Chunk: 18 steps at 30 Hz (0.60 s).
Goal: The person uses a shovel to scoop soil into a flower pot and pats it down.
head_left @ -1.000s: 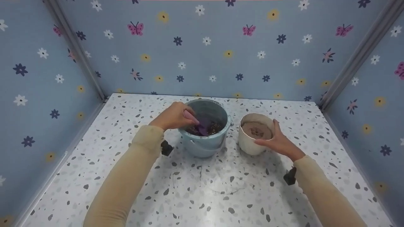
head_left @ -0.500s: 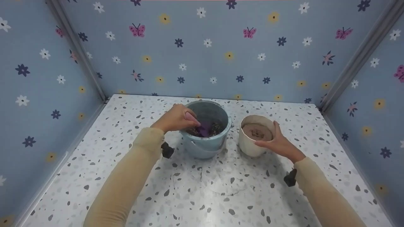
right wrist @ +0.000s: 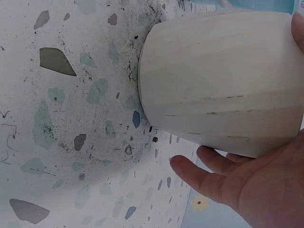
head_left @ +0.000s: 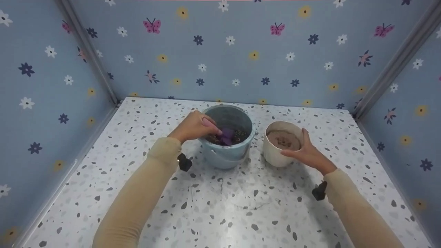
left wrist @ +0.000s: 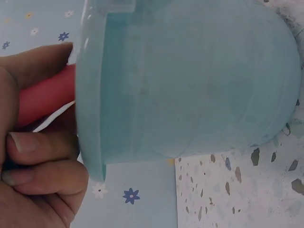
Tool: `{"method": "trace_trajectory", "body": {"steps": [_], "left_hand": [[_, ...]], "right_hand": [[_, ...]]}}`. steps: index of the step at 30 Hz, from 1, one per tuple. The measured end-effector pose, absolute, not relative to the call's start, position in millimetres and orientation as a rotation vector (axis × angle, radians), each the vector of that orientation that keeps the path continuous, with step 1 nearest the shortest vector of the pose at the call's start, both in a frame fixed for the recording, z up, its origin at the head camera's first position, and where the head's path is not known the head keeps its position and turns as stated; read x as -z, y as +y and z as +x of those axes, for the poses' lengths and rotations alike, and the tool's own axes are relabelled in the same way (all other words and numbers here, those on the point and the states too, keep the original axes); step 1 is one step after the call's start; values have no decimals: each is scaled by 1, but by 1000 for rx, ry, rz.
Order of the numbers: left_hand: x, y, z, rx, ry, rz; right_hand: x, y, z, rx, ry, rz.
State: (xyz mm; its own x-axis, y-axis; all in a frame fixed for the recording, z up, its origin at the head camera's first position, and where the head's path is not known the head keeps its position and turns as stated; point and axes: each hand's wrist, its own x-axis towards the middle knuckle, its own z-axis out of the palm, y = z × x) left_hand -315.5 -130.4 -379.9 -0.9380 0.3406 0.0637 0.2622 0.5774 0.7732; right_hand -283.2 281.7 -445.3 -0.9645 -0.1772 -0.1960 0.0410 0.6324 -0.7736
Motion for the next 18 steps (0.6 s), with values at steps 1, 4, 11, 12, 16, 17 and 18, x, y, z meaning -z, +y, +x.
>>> {"method": "trace_trajectory", "body": {"steps": [1, 4, 11, 12, 16, 17, 18], "left_hand": [[380, -129, -316, -1297, 2711, 504], [378, -127, -317, -1270, 2733, 484], [371, -120, -318, -1213, 2759, 446], [371, -119, -318, -1216, 2754, 443], [372, -117, -314, -1271, 2727, 417], [373, -117, -313, -1296, 2721, 399], [374, -118, -311, -1319, 2714, 385]], "right_hand": [[445, 282, -283, 1245, 2601, -111], [443, 282, -283, 1241, 2603, -112], [439, 280, -284, 1217, 2601, -102], [439, 280, -284, 1221, 2596, -102], [439, 280, -282, 1235, 2579, -103], [440, 280, -282, 1233, 2580, -102], [440, 280, -282, 1231, 2582, -102]]}}
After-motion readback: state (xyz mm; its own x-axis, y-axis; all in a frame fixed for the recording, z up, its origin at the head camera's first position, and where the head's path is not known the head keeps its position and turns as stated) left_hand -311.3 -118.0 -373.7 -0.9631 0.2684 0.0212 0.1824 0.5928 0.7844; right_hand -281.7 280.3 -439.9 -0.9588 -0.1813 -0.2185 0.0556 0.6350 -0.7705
